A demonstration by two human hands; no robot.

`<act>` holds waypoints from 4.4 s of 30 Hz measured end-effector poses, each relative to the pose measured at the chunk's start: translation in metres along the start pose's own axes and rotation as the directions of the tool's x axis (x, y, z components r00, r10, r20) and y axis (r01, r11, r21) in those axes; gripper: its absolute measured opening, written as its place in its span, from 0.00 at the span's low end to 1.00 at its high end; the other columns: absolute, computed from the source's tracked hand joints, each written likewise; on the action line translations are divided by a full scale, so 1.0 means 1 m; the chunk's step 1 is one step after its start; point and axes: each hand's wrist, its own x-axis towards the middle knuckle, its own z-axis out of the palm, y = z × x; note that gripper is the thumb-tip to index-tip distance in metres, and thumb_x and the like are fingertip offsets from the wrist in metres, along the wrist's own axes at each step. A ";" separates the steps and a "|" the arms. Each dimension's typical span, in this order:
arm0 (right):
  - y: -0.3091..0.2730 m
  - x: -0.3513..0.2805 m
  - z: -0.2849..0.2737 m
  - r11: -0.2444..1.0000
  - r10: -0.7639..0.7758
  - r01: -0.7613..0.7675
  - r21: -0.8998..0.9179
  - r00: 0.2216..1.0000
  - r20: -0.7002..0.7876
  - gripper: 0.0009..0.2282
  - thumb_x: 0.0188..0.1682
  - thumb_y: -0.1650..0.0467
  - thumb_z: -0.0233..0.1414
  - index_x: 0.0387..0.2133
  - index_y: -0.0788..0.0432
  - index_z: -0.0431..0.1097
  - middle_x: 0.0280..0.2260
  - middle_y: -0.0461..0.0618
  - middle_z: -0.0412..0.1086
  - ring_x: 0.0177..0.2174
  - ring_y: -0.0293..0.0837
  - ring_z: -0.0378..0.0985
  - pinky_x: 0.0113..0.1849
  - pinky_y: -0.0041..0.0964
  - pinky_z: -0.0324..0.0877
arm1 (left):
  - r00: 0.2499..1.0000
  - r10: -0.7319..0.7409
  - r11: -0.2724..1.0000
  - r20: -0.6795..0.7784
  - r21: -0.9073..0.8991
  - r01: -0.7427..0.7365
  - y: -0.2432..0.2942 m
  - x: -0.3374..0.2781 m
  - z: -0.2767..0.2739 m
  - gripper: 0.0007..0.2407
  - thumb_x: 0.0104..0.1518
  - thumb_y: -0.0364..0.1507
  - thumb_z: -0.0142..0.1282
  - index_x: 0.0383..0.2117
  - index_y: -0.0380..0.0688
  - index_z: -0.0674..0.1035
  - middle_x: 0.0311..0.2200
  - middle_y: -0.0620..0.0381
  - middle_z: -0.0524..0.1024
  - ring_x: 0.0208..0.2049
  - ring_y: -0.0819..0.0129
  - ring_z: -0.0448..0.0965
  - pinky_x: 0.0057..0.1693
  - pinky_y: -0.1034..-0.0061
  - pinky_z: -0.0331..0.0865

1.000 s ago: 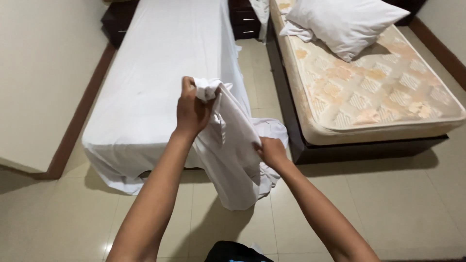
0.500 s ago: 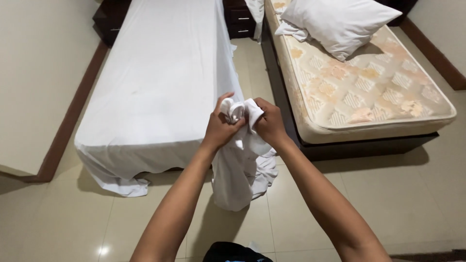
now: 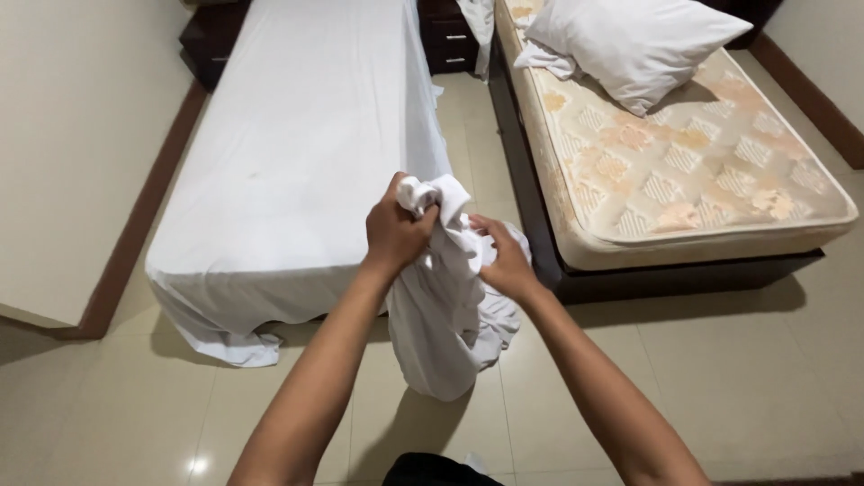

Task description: The person spreads a white fitted sheet over a mattress, smoothing the surface and tucking the edges under. They then pick up a white pillowcase from a nearby bed, unfold it, and place it on the mattress.

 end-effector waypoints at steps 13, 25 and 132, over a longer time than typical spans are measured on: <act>-0.071 -0.003 0.035 0.963 0.204 -0.218 0.158 0.974 0.101 0.27 0.35 0.72 0.69 0.48 0.61 0.65 0.45 0.58 0.74 0.47 0.55 0.77 0.46 0.44 0.73 | 0.911 -0.313 0.629 0.267 -0.660 0.410 -0.075 0.013 0.030 0.13 0.63 0.33 0.42 0.47 0.44 0.77 0.43 0.51 0.78 0.41 0.64 0.81 0.51 0.69 0.77; 0.041 -0.038 0.045 0.998 0.058 -0.055 0.041 0.995 -0.087 0.09 0.42 0.73 0.59 0.36 0.62 0.77 0.33 0.54 0.79 0.33 0.47 0.82 0.36 0.41 0.74 | 0.969 -0.098 0.866 0.225 -0.461 0.195 -0.024 0.009 0.001 0.19 0.50 0.44 0.66 0.36 0.40 0.81 0.32 0.54 0.80 0.32 0.68 0.80 0.41 0.71 0.75; -0.036 0.034 0.089 0.960 0.273 -0.249 -0.129 0.726 0.631 0.36 0.28 0.65 0.71 0.54 0.56 0.65 0.48 0.52 0.75 0.48 0.49 0.78 0.51 0.42 0.71 | 0.813 -0.007 0.657 0.582 -0.610 0.442 -0.144 -0.023 -0.022 0.04 0.60 0.26 0.61 0.37 0.44 0.77 0.32 0.66 0.75 0.37 0.79 0.73 0.47 0.77 0.70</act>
